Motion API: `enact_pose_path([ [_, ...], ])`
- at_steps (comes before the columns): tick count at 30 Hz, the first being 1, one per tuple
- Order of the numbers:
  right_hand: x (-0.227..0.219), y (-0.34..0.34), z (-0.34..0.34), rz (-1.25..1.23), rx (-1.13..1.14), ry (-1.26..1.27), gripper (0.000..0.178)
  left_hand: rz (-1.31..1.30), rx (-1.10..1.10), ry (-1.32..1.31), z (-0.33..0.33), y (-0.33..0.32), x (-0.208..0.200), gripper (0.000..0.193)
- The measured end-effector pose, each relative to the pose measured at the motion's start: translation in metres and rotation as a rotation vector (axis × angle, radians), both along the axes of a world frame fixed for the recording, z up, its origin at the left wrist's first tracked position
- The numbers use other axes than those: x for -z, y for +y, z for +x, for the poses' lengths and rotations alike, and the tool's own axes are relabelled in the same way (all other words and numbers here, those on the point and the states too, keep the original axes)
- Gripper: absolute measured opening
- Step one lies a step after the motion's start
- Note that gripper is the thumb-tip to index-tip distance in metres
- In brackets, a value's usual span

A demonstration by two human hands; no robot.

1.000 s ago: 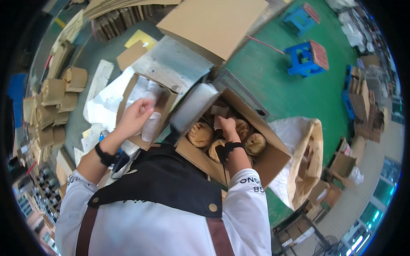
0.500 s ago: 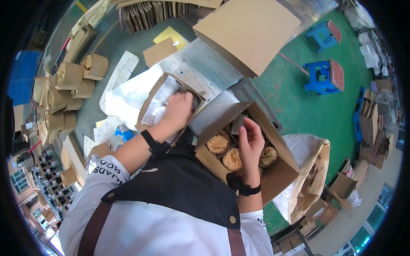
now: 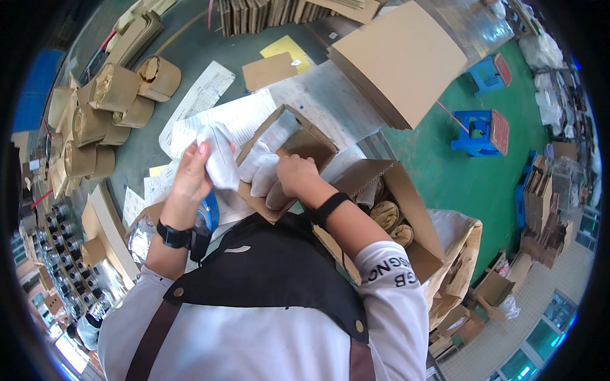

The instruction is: Packing wrapped items into cardboard boxes and sealing them with tape.

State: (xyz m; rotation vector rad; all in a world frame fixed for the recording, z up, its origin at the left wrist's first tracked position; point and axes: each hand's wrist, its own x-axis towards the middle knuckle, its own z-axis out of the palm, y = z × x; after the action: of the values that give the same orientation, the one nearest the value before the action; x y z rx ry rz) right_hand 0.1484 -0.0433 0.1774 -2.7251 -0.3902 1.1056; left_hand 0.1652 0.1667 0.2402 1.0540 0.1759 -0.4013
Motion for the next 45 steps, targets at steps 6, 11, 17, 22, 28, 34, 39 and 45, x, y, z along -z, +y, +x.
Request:
enact_pose_path([
  [6, -0.009, -0.006, 0.009, -0.058, -0.109, 0.024, 0.057, -0.084, 0.028, 0.393, -0.046, 0.003, 0.036, 0.051],
  [11, -0.004, -0.026, 0.014, 0.118, -0.078, 0.16, 0.056, -0.044, 0.076, 0.314, -0.046, 0.002, 0.041, 0.042],
  [17, -0.034, 0.0, -0.004, 0.253, -0.019, 0.006, 0.063, -0.049, 0.076, 0.29, -0.049, 0.01, 0.05, 0.044],
  [22, -0.026, 0.01, -0.02, 0.303, -0.18, -0.018, 0.049, -0.094, 0.084, 0.275, -0.049, 0.014, 0.051, 0.051],
  [28, -0.094, -0.034, -0.026, 0.733, 0.277, -0.075, 0.043, -0.354, 0.224, 0.298, -0.047, 0.001, 0.024, 0.07],
  [34, -0.067, -0.06, -0.093, 1.459, 1.075, -0.29, 0.068, -0.232, 0.762, 0.305, -0.049, -0.065, -0.023, 0.076],
  [39, -0.051, -0.106, -0.176, 1.81, 1.901, 0.129, 0.061, -0.027, 1.069, 0.327, -0.079, -0.154, 0.009, 0.06],
  [45, 0.03, -0.18, -0.267, 1.489, 2.096, 0.386, 0.034, 0.079, 1.311, 0.554, -0.123, -0.219, 0.037, 0.041],
])
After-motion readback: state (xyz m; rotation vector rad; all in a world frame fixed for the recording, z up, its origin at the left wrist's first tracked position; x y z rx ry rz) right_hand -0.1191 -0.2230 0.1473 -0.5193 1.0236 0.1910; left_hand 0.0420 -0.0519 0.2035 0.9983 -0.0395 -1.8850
